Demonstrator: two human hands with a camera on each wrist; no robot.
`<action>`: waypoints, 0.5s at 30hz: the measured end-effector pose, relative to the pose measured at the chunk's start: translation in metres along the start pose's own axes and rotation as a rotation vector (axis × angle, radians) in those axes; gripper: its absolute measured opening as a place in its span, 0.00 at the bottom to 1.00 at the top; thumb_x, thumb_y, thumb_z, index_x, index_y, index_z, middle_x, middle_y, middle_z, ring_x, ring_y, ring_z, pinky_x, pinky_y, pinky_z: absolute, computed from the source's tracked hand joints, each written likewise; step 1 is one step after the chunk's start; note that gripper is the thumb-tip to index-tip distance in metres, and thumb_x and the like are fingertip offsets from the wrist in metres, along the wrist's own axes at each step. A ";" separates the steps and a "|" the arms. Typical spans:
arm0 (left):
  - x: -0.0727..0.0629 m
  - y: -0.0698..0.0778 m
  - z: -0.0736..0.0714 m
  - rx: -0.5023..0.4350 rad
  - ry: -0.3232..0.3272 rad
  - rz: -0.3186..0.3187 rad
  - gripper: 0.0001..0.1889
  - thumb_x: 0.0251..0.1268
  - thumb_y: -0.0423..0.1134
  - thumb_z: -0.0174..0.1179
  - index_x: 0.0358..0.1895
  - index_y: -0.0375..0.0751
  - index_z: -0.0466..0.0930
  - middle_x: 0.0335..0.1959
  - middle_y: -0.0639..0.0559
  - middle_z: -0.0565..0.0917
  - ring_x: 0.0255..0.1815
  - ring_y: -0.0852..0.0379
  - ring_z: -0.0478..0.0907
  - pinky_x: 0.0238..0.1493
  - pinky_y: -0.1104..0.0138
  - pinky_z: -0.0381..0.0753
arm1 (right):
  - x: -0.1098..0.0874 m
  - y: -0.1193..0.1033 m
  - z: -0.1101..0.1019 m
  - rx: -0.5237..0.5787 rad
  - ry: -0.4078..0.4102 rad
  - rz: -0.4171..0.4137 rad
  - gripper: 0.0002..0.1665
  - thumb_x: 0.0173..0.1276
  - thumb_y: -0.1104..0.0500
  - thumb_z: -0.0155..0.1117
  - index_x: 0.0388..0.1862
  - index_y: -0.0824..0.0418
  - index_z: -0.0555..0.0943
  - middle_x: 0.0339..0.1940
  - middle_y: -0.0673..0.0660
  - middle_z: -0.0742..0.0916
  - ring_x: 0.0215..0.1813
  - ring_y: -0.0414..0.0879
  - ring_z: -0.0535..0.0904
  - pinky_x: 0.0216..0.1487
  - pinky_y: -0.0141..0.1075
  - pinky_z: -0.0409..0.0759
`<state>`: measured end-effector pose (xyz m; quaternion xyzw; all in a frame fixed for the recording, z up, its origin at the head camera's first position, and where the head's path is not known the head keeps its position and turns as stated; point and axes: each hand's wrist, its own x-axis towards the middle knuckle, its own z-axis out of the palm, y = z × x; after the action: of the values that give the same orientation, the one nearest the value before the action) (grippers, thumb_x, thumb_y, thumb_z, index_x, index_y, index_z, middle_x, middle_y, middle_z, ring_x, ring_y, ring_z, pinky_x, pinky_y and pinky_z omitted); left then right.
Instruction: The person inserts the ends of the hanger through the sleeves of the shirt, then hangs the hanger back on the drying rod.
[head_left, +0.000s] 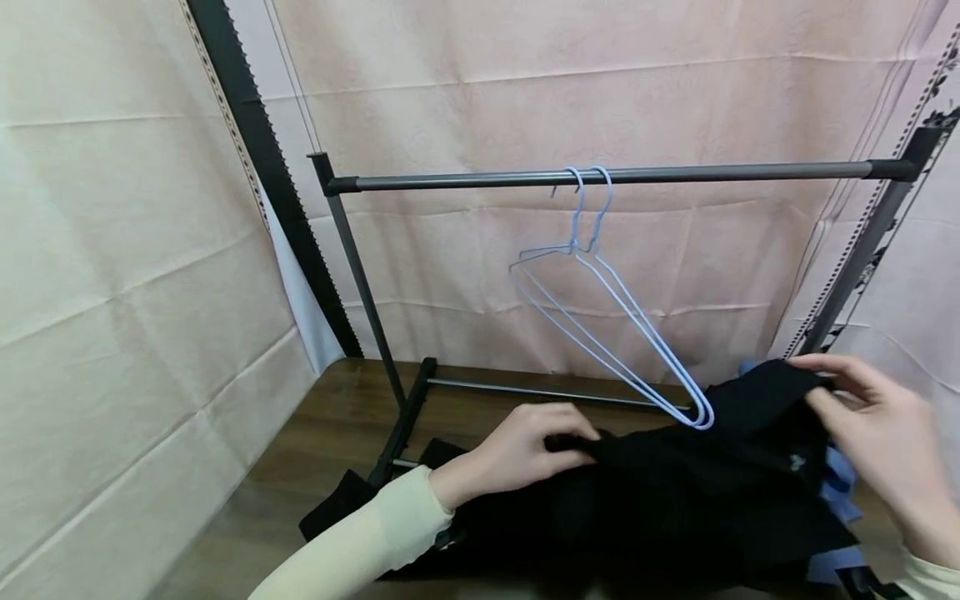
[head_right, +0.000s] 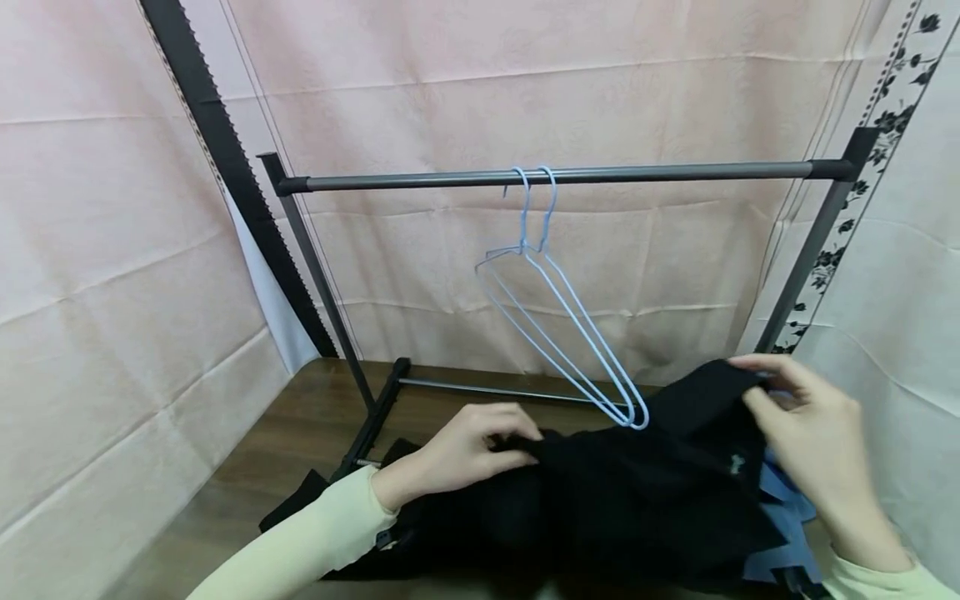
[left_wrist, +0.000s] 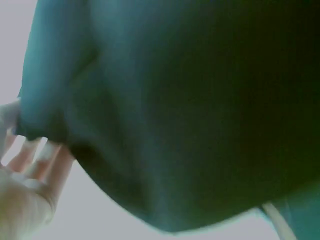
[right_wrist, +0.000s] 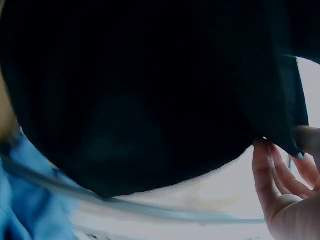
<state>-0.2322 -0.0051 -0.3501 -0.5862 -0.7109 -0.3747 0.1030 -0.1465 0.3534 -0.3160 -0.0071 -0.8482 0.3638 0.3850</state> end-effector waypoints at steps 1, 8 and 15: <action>-0.010 -0.004 0.001 0.007 -0.022 -0.030 0.10 0.66 0.35 0.69 0.49 0.44 0.85 0.46 0.56 0.85 0.48 0.72 0.79 0.47 0.76 0.78 | -0.003 0.001 0.007 -0.038 -0.039 -0.012 0.17 0.70 0.69 0.60 0.53 0.56 0.85 0.38 0.25 0.80 0.30 0.23 0.73 0.27 0.21 0.67; -0.077 -0.030 -0.013 0.062 -0.068 -0.267 0.08 0.67 0.44 0.69 0.45 0.51 0.86 0.41 0.64 0.83 0.36 0.72 0.77 0.39 0.74 0.79 | -0.019 0.008 0.068 -0.033 -0.297 -0.111 0.17 0.64 0.68 0.69 0.52 0.58 0.85 0.42 0.58 0.89 0.37 0.27 0.80 0.34 0.22 0.76; -0.135 -0.051 -0.036 0.064 -0.098 -0.539 0.03 0.66 0.47 0.69 0.39 0.60 0.84 0.34 0.67 0.78 0.33 0.67 0.74 0.37 0.68 0.78 | -0.028 0.015 0.112 0.035 -0.620 -0.086 0.19 0.70 0.58 0.70 0.58 0.56 0.83 0.50 0.58 0.88 0.44 0.49 0.86 0.39 0.38 0.82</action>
<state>-0.2497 -0.1324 -0.4250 -0.3897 -0.8568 -0.3371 -0.0166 -0.2046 0.2872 -0.3926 0.1468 -0.9182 0.3467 0.1233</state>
